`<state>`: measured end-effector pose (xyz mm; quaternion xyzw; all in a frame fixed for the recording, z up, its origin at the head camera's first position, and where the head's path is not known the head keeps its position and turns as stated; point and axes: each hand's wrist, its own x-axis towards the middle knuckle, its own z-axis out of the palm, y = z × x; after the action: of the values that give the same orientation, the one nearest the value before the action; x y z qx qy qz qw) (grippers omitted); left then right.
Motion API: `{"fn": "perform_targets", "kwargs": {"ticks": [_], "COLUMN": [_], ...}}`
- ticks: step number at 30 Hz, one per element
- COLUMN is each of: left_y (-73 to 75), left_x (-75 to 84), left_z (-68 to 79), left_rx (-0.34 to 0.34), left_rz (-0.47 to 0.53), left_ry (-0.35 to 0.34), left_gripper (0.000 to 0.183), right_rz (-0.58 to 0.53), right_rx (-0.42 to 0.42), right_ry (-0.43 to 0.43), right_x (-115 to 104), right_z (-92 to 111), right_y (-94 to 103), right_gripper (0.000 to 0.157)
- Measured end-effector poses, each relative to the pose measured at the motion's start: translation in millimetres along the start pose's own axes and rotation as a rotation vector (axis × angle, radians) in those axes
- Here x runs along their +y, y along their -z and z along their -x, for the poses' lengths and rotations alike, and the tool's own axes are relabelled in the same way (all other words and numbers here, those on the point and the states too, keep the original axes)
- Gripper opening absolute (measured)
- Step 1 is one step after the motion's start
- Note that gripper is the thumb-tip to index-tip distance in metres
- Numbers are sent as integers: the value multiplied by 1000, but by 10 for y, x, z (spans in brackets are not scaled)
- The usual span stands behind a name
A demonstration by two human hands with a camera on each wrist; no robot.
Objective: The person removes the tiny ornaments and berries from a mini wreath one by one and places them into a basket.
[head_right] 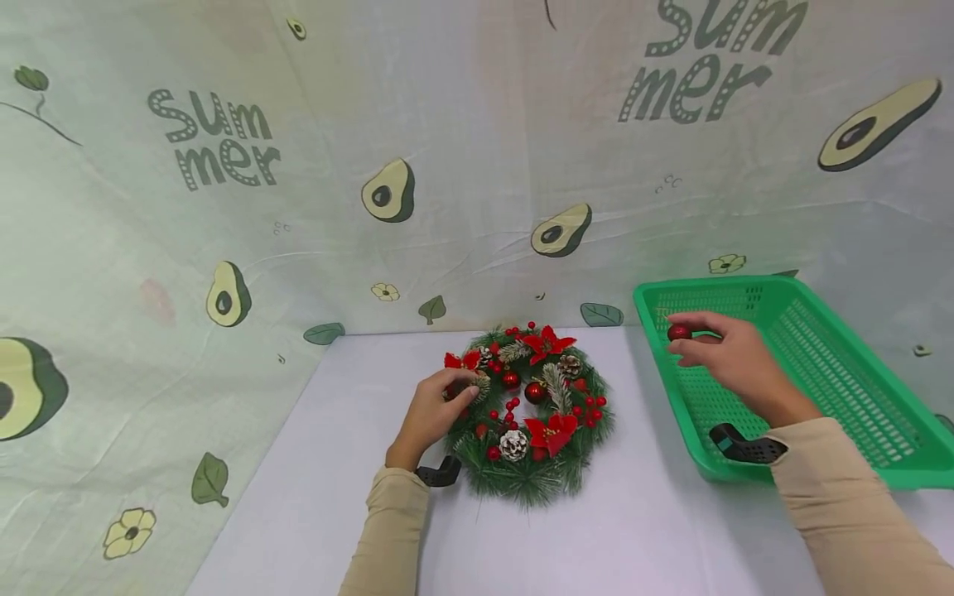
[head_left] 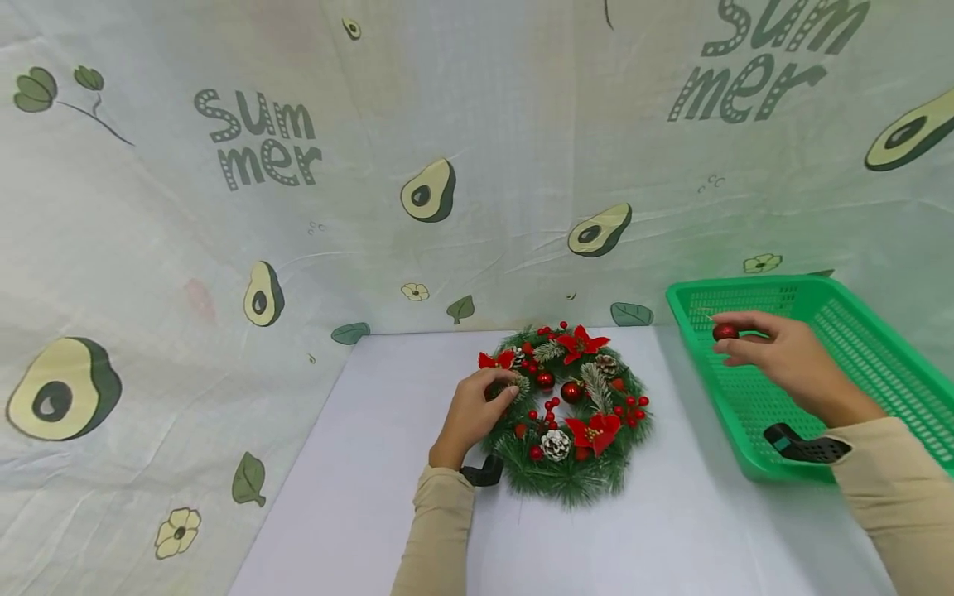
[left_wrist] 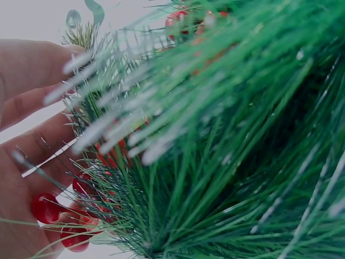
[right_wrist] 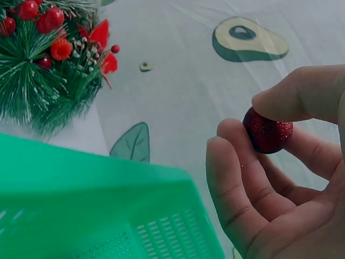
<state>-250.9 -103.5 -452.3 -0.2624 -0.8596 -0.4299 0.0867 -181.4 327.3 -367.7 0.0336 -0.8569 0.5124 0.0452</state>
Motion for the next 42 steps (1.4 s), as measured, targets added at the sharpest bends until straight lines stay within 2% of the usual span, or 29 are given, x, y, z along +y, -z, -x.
{"fn": "perform_targets", "kwargs": {"ticks": [7, 17, 26, 30, 35, 42], "left_y": [-14, -5, 3, -13, 6, 7], "left_x": [9, 0, -8, -9, -21, -28], "left_z": [11, -7, -3, 16, 41, 11], "left_rx": [-2, -1, 1, -8, -4, -3], "left_rz": [7, 9, 19, 16, 17, 5], "left_ry": [11, 0, 4, 3, 4, 9], "left_gripper": [21, 22, 23, 23, 22, 22], "right_rz": [12, 52, -50, -56, -6, 50], "right_rx": [20, 17, 6, 0, -25, -7], "right_ry": [15, -22, -42, -79, -122, -96], "right_x": [119, 281, 407, 450, 471, 521], "right_z": [19, 42, 0, 2, -28, -76], "right_y": [67, 203, 306, 363, 397, 435], "right_gripper": [45, 43, 35, 33, 42, 62]}}
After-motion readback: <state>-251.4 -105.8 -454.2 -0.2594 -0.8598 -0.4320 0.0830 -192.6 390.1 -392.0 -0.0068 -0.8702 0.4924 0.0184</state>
